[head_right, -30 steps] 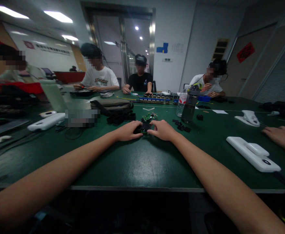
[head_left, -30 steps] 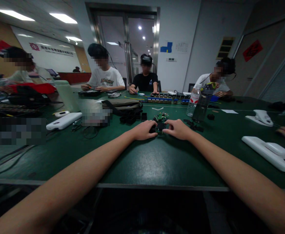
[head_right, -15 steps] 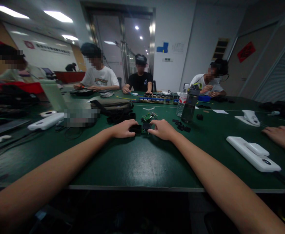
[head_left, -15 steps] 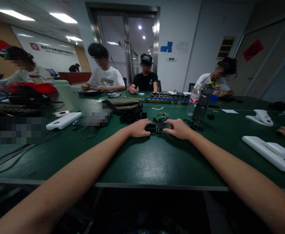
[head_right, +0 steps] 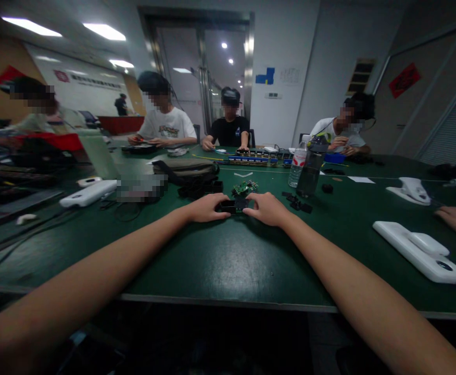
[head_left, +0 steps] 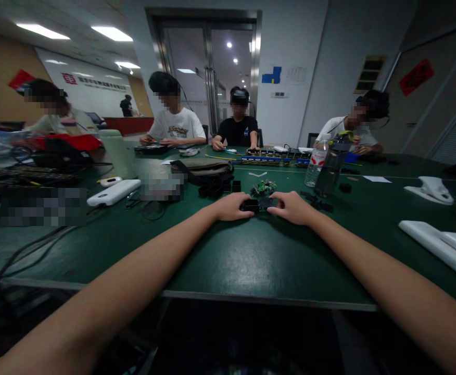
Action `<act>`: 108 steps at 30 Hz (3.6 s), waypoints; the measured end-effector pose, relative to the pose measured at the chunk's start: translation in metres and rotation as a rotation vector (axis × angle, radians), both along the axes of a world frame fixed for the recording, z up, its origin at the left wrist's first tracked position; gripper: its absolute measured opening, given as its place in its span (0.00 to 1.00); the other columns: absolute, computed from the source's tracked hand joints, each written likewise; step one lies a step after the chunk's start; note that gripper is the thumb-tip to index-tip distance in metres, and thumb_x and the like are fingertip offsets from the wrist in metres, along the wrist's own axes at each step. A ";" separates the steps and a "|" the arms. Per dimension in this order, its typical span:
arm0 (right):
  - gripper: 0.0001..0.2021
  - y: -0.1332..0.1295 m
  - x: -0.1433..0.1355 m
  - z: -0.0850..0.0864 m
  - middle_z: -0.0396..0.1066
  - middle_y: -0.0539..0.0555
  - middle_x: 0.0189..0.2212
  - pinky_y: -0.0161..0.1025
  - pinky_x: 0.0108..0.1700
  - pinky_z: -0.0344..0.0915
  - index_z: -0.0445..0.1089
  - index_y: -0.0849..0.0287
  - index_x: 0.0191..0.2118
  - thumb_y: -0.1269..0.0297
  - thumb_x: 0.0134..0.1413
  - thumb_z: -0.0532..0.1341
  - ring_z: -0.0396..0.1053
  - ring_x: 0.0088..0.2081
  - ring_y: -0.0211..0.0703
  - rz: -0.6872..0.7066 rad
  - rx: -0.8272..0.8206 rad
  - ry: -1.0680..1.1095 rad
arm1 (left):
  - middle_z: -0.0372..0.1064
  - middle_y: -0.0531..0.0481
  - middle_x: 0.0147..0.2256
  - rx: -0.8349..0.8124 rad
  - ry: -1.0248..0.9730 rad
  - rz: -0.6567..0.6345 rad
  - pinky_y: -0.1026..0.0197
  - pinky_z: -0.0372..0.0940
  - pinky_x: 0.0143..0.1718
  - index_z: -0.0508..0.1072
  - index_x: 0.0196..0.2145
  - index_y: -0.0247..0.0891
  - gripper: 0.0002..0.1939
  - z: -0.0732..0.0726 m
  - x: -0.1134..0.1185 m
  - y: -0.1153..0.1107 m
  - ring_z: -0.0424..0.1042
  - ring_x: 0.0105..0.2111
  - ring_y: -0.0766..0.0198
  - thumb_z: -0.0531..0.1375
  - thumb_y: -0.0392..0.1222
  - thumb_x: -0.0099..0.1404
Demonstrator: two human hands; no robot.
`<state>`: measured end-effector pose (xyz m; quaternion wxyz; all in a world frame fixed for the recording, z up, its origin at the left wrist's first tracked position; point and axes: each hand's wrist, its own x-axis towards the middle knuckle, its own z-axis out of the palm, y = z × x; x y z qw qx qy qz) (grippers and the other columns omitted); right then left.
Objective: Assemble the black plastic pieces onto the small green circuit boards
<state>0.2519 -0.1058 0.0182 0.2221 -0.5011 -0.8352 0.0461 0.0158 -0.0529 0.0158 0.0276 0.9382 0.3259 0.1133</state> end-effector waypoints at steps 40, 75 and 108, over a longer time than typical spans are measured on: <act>0.18 0.014 -0.007 -0.021 0.66 0.48 0.22 0.37 0.27 0.59 0.71 0.60 0.42 0.50 0.54 0.60 0.62 0.23 0.39 -0.086 -0.135 0.469 | 0.74 0.45 0.39 -0.087 -0.096 -0.057 0.57 0.66 0.36 0.69 0.40 0.39 0.22 -0.015 0.010 0.016 0.74 0.38 0.54 0.62 0.60 0.57; 0.13 0.006 0.005 -0.014 0.67 0.51 0.31 0.34 0.27 0.62 0.70 0.58 0.46 0.58 0.58 0.62 0.64 0.27 0.36 -0.017 -0.165 0.487 | 0.69 0.48 0.35 -0.138 -0.046 -0.083 0.58 0.60 0.33 0.68 0.40 0.38 0.19 -0.005 0.006 0.011 0.67 0.32 0.60 0.62 0.55 0.59; 0.18 0.022 -0.003 -0.019 0.70 0.50 0.25 0.35 0.29 0.59 0.70 0.62 0.42 0.51 0.55 0.61 0.62 0.23 0.35 -0.031 -0.019 0.469 | 0.70 0.45 0.38 -0.129 -0.113 -0.142 0.59 0.63 0.35 0.67 0.43 0.36 0.20 -0.009 0.009 0.028 0.70 0.35 0.59 0.60 0.53 0.59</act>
